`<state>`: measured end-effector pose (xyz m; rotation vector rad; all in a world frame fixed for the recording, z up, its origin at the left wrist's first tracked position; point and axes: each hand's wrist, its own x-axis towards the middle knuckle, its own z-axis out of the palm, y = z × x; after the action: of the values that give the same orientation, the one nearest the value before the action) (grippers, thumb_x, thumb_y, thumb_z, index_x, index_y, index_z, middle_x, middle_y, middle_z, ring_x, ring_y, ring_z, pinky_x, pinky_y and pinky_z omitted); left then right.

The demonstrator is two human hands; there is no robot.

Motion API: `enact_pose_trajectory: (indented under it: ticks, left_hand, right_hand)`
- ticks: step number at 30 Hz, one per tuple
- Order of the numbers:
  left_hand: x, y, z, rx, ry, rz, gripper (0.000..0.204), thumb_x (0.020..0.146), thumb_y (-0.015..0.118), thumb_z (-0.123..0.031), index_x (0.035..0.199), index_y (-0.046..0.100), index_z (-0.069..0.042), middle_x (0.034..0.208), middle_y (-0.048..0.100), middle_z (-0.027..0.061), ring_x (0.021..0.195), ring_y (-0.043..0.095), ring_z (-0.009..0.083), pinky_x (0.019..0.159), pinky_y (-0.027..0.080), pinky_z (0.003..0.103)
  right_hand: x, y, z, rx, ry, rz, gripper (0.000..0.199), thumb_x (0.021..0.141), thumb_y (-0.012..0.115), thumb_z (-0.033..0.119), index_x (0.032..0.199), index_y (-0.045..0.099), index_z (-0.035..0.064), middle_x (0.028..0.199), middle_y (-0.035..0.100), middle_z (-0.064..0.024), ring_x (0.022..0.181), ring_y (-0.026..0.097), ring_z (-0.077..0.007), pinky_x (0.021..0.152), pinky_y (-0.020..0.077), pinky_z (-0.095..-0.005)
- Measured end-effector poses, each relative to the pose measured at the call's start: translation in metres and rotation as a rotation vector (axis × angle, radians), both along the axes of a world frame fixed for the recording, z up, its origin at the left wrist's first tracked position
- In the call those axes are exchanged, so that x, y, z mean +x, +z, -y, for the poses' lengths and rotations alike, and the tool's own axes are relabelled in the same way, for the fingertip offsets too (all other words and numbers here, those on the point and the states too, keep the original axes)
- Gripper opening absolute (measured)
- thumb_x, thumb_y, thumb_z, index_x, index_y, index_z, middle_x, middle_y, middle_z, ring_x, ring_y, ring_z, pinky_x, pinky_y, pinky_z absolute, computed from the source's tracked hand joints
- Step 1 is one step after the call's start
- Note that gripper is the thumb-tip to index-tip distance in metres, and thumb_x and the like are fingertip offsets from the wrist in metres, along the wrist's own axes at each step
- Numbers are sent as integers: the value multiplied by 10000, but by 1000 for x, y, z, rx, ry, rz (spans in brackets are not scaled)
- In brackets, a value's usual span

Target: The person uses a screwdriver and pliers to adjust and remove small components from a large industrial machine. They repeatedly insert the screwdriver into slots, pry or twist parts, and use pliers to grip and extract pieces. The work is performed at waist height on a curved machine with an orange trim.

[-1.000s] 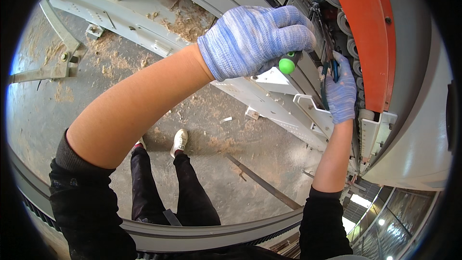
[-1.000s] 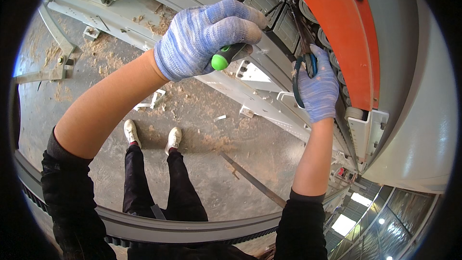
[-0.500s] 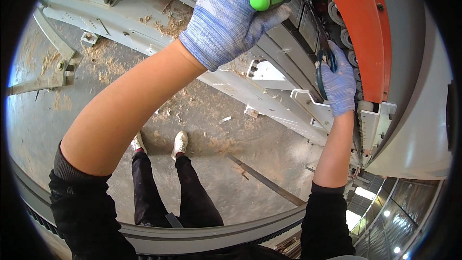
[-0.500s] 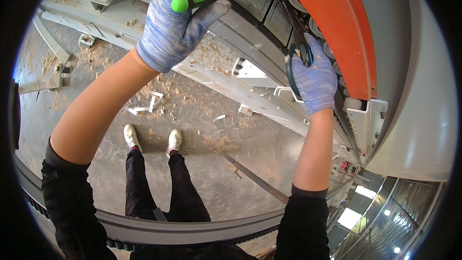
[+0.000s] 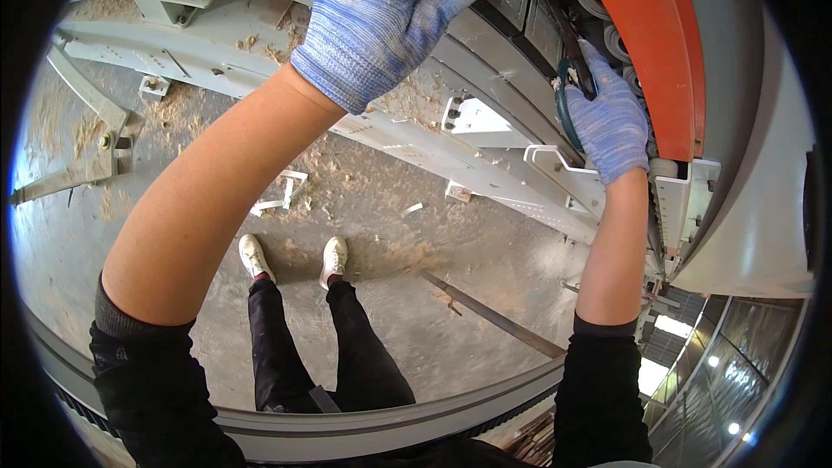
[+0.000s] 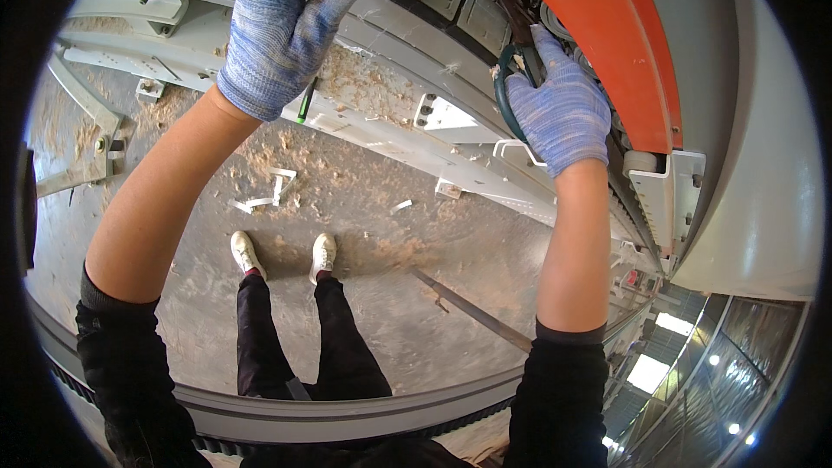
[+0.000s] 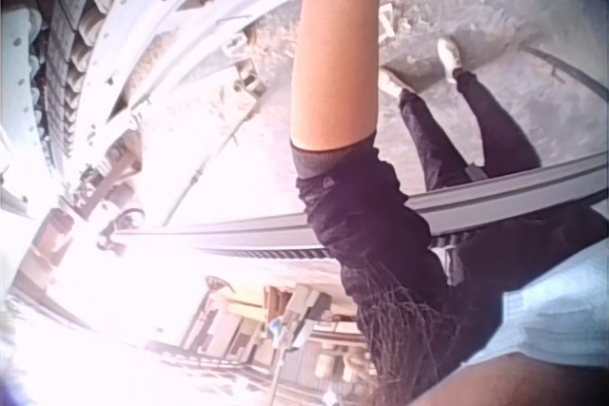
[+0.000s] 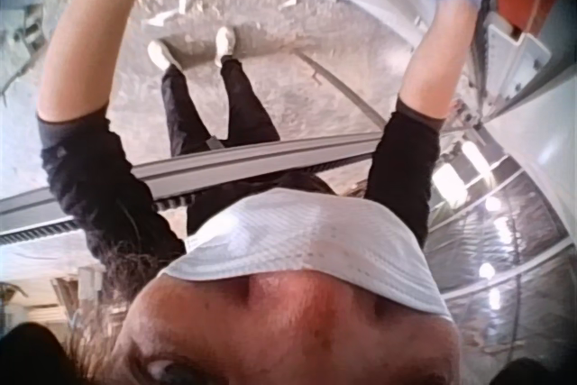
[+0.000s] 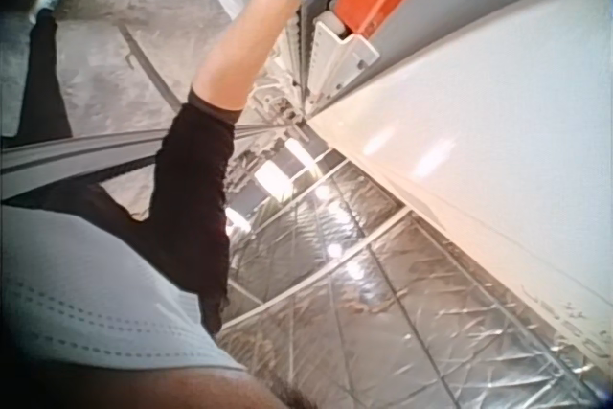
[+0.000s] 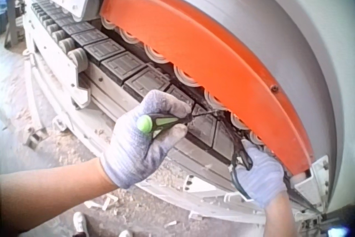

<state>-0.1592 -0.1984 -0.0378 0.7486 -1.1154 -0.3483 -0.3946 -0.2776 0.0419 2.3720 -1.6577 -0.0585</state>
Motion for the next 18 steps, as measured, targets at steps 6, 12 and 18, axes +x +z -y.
enact_pose_trajectory:
  ticks: [6,12,18]
  left_hand:
    - [4,-2,2,8,-89,-66,232,888,640,21,1094,537,-11,1004,608,58,946,597,116,850,488,242]
    - [11,-2,2,20,-42,26,217,885,654,-10,1079,557,-16,968,618,59,907,607,117,817,501,248]
    - [18,0,0,32,5,74,216,885,663,-44,1077,567,-22,940,644,79,868,640,150,787,519,264]
  right_hand:
    - [10,5,-5,18,-19,-61,623,826,659,381,1390,511,159,1235,635,-145,1132,593,-311,1014,432,-383]
    - [18,9,-9,54,-82,-97,642,815,653,387,1394,505,153,1260,621,-154,1180,570,-326,1043,423,-407]
    - [14,7,-7,25,-40,-119,607,826,663,240,1406,487,198,1235,627,-162,1122,594,-334,1009,438,-379]
